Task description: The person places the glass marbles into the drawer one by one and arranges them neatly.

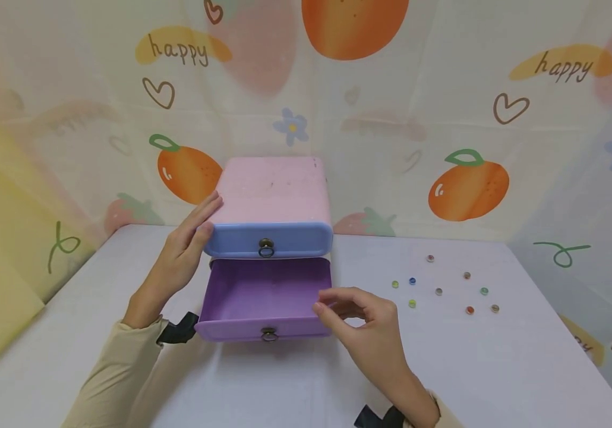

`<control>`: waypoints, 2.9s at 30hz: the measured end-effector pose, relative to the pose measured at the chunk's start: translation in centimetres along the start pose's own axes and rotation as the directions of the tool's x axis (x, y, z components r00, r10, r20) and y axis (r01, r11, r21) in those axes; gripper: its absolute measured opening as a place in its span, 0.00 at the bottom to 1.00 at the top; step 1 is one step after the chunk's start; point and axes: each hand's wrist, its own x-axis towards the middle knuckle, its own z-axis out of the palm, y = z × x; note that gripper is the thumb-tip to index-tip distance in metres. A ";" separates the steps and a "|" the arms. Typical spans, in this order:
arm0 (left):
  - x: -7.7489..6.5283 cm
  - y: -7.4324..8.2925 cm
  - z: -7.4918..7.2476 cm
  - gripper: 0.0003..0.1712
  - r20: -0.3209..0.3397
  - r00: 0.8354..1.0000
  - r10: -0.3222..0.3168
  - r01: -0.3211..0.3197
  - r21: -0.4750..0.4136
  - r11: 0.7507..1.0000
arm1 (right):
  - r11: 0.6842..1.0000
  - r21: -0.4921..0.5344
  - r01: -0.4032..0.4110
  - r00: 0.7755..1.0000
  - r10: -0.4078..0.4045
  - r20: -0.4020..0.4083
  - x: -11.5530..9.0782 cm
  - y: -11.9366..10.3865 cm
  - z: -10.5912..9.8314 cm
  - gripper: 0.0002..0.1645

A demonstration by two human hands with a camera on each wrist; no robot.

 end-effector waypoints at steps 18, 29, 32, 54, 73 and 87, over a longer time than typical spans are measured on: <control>-0.1 -0.2 0.0 0.27 -0.032 0.997 0.077 -0.076 0.025 0.997 | 0.980 -0.169 -0.102 0.994 0.105 0.010 1.4 1.7 -3.0 0.15; -0.1 -0.4 0.0 0.32 -0.022 0.995 0.100 -0.099 0.047 0.994 | 0.947 -0.272 -0.171 0.985 0.173 -0.016 2.1 4.0 -4.9 0.12; -0.2 -0.5 -0.1 0.33 -0.012 0.994 0.105 -0.104 0.053 0.993 | 0.935 -0.303 -0.184 0.982 0.185 -0.026 2.1 4.7 -5.4 0.12; -0.2 -0.1 -0.4 0.34 0.000 0.994 0.106 -0.106 0.047 0.993 | 0.872 -0.431 -0.234 0.967 0.254 -0.011 2.8 8.0 -8.8 0.15; -0.1 -0.3 -0.2 0.35 0.012 0.997 0.081 -0.081 -0.010 0.997 | 0.811 -0.479 -0.335 0.911 0.409 0.055 2.4 10.4 -10.5 0.20; 0.0 -0.3 -0.2 0.34 0.012 0.998 0.063 -0.062 -0.019 0.998 | 0.723 -0.599 -0.344 0.818 0.544 0.186 2.3 11.3 -12.0 0.19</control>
